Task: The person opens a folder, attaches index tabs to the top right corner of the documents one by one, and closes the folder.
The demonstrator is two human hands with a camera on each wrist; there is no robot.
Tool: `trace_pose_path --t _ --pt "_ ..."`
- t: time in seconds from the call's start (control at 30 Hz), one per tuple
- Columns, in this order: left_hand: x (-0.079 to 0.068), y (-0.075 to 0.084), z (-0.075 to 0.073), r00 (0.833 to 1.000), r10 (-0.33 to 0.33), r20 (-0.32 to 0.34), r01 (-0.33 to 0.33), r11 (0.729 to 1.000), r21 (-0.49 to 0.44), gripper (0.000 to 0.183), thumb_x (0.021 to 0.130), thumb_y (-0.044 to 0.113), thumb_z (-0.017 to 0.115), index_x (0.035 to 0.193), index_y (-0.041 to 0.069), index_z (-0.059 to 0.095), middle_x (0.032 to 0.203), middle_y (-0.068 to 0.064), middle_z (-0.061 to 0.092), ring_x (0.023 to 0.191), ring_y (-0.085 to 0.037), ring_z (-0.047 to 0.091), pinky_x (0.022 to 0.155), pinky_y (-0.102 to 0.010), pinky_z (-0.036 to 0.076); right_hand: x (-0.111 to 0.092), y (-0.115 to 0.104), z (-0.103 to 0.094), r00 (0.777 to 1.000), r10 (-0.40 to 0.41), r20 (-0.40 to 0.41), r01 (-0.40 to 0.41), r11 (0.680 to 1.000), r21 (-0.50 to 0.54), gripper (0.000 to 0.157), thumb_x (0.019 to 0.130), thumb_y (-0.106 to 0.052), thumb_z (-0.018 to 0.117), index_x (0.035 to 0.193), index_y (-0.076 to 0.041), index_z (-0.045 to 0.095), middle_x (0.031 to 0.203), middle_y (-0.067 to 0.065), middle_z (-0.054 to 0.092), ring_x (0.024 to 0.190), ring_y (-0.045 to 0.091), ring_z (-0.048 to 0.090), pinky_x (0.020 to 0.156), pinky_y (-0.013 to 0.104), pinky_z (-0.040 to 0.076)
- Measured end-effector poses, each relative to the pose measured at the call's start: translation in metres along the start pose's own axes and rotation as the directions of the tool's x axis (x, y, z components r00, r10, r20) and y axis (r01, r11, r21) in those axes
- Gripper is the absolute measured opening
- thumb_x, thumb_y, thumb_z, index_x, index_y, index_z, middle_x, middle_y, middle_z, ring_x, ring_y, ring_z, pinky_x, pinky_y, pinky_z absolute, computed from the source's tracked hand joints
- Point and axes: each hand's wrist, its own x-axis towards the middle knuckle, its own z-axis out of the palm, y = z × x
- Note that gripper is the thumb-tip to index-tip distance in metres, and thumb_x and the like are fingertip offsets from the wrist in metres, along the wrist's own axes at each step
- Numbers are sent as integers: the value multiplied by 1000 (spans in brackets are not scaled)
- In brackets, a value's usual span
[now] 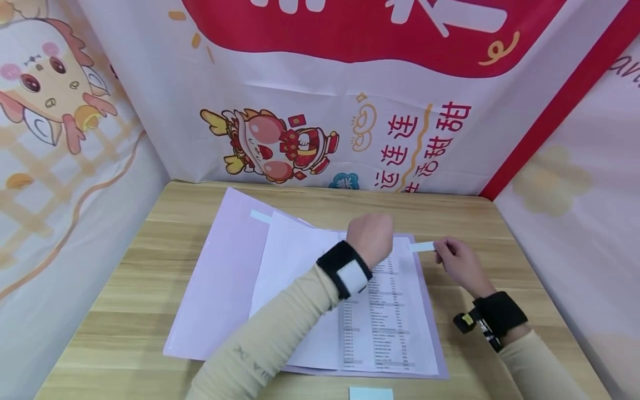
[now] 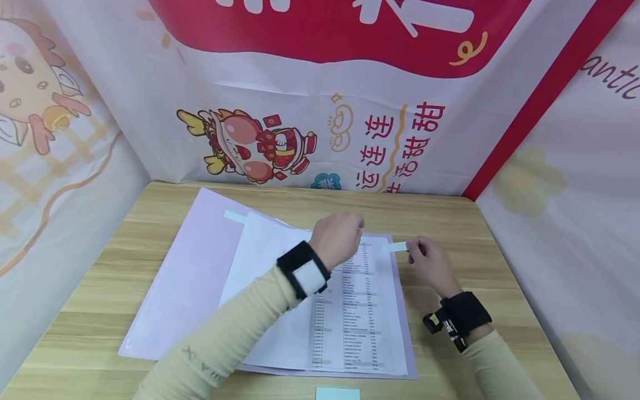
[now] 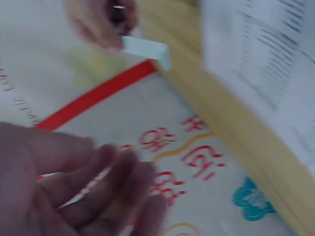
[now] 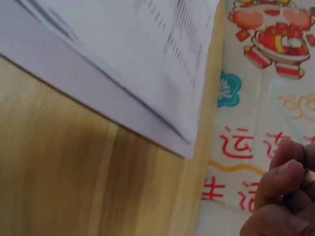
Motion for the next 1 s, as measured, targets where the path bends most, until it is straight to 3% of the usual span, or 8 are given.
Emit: trace_pose_path --t 0.07,0.13,0.27,0.4,0.57,0.73,0.9,1.0 --pt "15 -6 13 999 33 -34 -33 999 21 19 90 11 56 74 15 63 64 5 55 54 -8 50 42 -22 40 8 6 1 999 36 5 -36 999 12 42 99 -44 37 92 -7 55 81 17 56 63 23 49 52 29 40" --pt "28 -13 28 996 73 -40 -72 997 40 12 93 17 55 95 16 67 83 4 63 69 -8 57 52 -22 47 17 13 4 999 51 1 -51 998 27 42 99 -43 38 95 -6 56 81 16 55 64 24 49 52 29 40" --pt "44 -26 58 987 145 73 -149 987 56 48 91 39 59 133 16 52 127 -1 55 108 -13 56 84 -25 49 33 32 12 999 45 -20 -44 997 66 40 99 -39 40 95 -2 57 78 14 55 62 22 50 51 29 41" --pt "54 -30 87 968 178 175 -188 982 38 85 76 56 69 143 13 37 141 -5 43 125 -18 44 99 -29 41 46 49 19 998 55 -29 -51 992 116 39 100 -33 42 95 2 57 78 14 55 59 18 49 50 28 42" --pt "64 -28 128 964 147 222 -166 984 70 103 66 64 71 147 14 30 144 -4 39 130 -21 39 102 -35 38 59 63 29 984 173 37 -177 957 232 42 99 -39 42 102 1 55 78 10 56 57 15 48 50 27 41" --pt "64 -26 158 974 99 206 -129 982 139 107 61 67 72 146 16 32 137 -3 46 120 -21 49 90 -38 46 63 69 40 978 199 59 -207 932 297 38 100 -35 41 102 1 53 75 6 54 58 15 48 51 26 40" --pt "64 -24 171 983 91 160 -117 980 161 108 61 66 73 147 17 30 140 -2 44 118 -20 50 85 -36 48 64 72 41 984 177 39 -180 942 284 36 100 -30 41 102 3 53 75 7 54 58 14 47 52 26 40" --pt "64 -21 171 979 111 173 -134 982 130 106 64 63 74 148 19 26 144 0 39 122 -19 47 87 -40 47 64 72 40 981 191 40 -195 944 267 35 100 -29 41 104 2 54 76 8 54 58 16 48 53 26 41"
